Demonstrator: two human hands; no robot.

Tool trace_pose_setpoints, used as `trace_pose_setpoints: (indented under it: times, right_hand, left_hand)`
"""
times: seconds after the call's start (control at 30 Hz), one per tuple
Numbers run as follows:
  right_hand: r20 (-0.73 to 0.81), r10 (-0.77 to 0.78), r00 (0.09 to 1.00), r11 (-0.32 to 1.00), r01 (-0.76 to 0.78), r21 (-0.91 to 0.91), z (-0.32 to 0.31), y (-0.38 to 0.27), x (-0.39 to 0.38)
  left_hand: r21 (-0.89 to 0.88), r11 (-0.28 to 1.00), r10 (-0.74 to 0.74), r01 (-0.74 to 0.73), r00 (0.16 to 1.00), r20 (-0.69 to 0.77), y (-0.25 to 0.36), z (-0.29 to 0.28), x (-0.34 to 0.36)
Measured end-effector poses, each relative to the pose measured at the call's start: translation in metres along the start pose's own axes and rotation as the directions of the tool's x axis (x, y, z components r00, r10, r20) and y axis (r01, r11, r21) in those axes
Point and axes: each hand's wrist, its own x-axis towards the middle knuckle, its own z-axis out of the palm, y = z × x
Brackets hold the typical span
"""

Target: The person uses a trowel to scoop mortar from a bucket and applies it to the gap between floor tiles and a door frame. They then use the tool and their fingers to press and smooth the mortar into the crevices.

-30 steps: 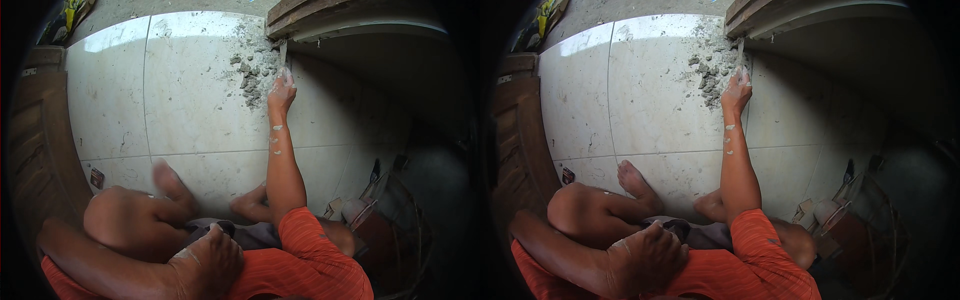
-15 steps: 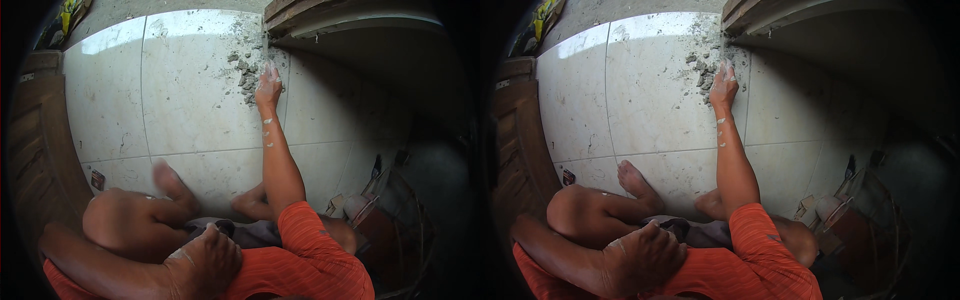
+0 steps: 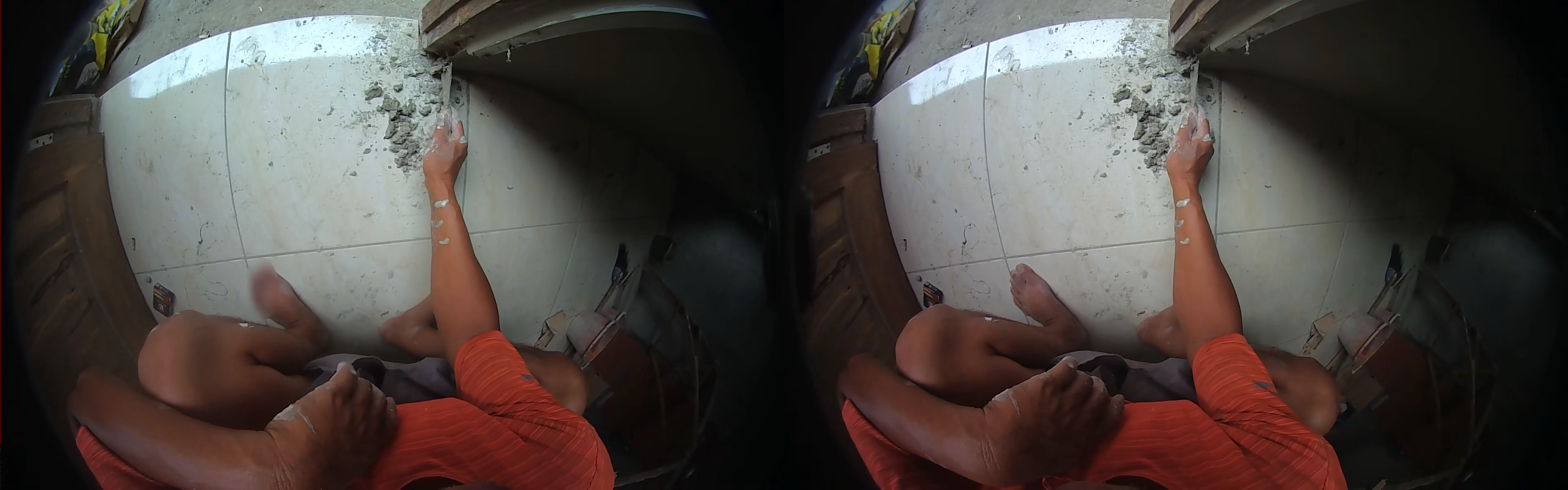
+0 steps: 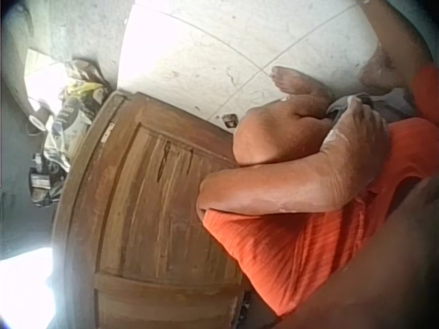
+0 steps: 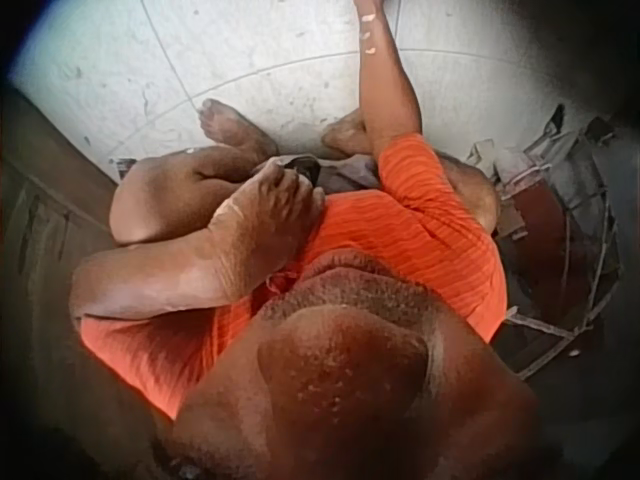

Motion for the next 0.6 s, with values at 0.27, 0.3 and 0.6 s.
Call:
trace_pose_setpoints:
  times: [0.27, 0.3, 0.6]
  right_hand:
    - [-0.039, -0.155, 0.987, 0.987, 0.154, -0.038, 0.007, 0.013, 0.015]
    - [-0.035, -0.127, 0.991, 0.991, 0.126, -0.033, 0.009, 0.013, 0.015]
    - [-0.052, -0.033, 0.998, 0.999, 0.034, 0.023, 0.017, 0.002, 0.03]
  left_hand:
    - [0.011, 1.0, 0.011, -0.011, 1.0, -0.015, 0.0, 0.002, 0.003]
    - [0.011, 1.0, 0.012, -0.012, 1.0, -0.013, -0.001, 0.003, 0.002]
    - [0.011, 1.0, 0.016, -0.016, 1.0, 0.019, 0.001, 0.01, 0.006]
